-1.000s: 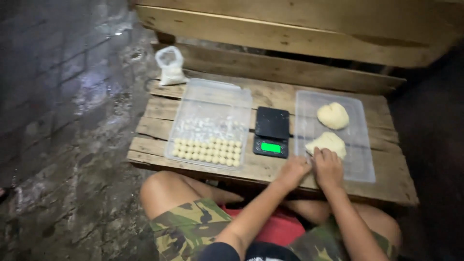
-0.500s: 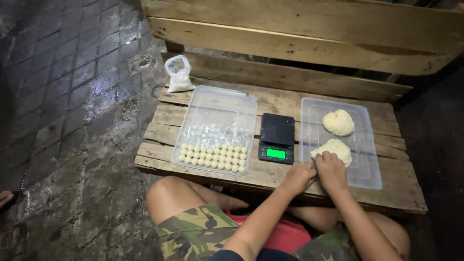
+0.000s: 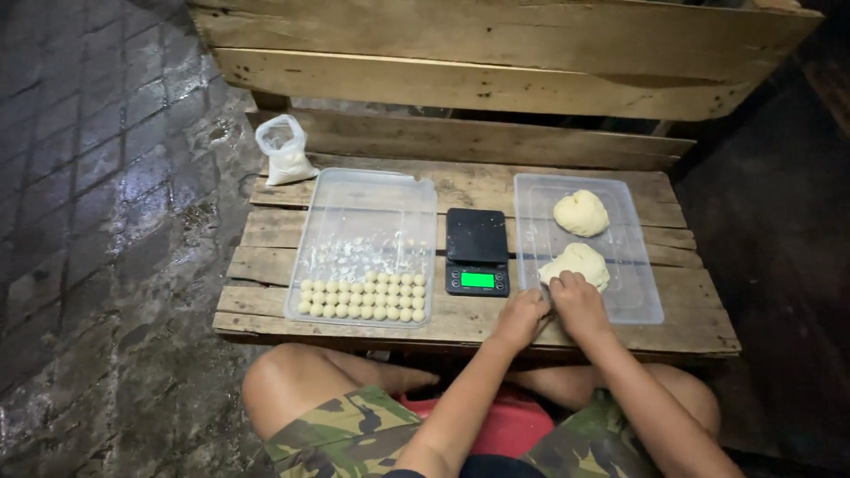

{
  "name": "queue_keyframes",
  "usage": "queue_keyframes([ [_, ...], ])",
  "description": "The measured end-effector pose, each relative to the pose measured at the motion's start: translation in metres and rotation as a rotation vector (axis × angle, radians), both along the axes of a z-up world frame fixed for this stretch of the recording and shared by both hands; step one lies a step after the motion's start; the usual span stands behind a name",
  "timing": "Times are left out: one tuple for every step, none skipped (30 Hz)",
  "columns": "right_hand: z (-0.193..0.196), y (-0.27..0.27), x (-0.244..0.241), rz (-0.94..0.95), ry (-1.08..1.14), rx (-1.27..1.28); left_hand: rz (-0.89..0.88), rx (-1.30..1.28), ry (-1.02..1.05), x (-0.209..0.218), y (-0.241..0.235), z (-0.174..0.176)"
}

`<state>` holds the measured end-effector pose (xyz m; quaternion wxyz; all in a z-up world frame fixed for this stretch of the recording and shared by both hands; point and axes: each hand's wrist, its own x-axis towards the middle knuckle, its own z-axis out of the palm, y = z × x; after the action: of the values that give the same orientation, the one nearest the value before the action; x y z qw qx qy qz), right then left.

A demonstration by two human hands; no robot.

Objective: The person portions dough into small balls by hand, weighs each piece on a digital scale, and places the finished balls into a plastic tray. The process is repeated continuously with a large lump of dough.

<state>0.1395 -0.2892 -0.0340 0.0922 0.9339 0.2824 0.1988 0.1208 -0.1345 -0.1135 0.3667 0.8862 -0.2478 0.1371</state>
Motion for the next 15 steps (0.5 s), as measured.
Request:
queue_keyframes([
  [-0.001, 0.0, -0.004, -0.002, -0.003, 0.0, -0.008, 0.006, 0.02, 0.0, 0.0, -0.001],
  [-0.002, 0.0, -0.008, -0.005, -0.006, -0.001, -0.017, 0.012, 0.041, 0.0, 0.0, -0.003],
  [0.0, -0.002, -0.01, -0.003, 0.0, -0.001, -0.015, 0.011, 0.047, -0.001, 0.001, 0.002],
  [0.002, -0.003, -0.013, 0.01, 0.012, 0.034, -0.008, 0.017, 0.049, -0.002, 0.002, 0.007],
  [0.005, -0.006, -0.018, 0.02, 0.027, 0.068, -0.003, 0.022, 0.053, -0.005, 0.002, 0.011],
  [0.011, -0.003, -0.024, 0.02, 0.035, 0.066, -0.003, 0.021, 0.062, -0.007, 0.003, 0.011],
  [0.02, -0.001, -0.028, -0.074, 0.15, 0.172, -0.002, 0.01, 0.056, -0.007, 0.002, 0.012],
  [0.028, 0.001, -0.032, -0.169, 0.263, 0.278, 0.0, 0.0, 0.051, -0.006, 0.002, 0.013],
  [0.027, -0.002, -0.03, -0.169, 0.267, 0.275, 0.001, -0.002, 0.055, -0.007, 0.002, 0.011],
  [0.026, -0.005, -0.027, -0.262, 0.357, 0.416, -0.004, -0.017, 0.062, -0.008, 0.001, 0.01],
  [0.026, -0.008, -0.023, -0.354, 0.442, 0.558, -0.007, -0.031, 0.066, -0.006, 0.002, 0.01],
  [0.033, -0.01, -0.022, -0.352, 0.443, 0.556, -0.004, -0.032, 0.067, -0.005, 0.004, 0.012],
  [0.04, -0.012, -0.023, -0.421, 0.495, 0.672, -0.011, -0.042, 0.052, -0.006, 0.005, 0.014],
  [0.046, -0.015, -0.024, -0.49, 0.546, 0.789, -0.017, -0.052, 0.037, -0.007, 0.006, 0.016],
  [0.056, -0.013, -0.027, -0.492, 0.547, 0.788, -0.018, -0.053, 0.039, -0.007, 0.006, 0.016],
])
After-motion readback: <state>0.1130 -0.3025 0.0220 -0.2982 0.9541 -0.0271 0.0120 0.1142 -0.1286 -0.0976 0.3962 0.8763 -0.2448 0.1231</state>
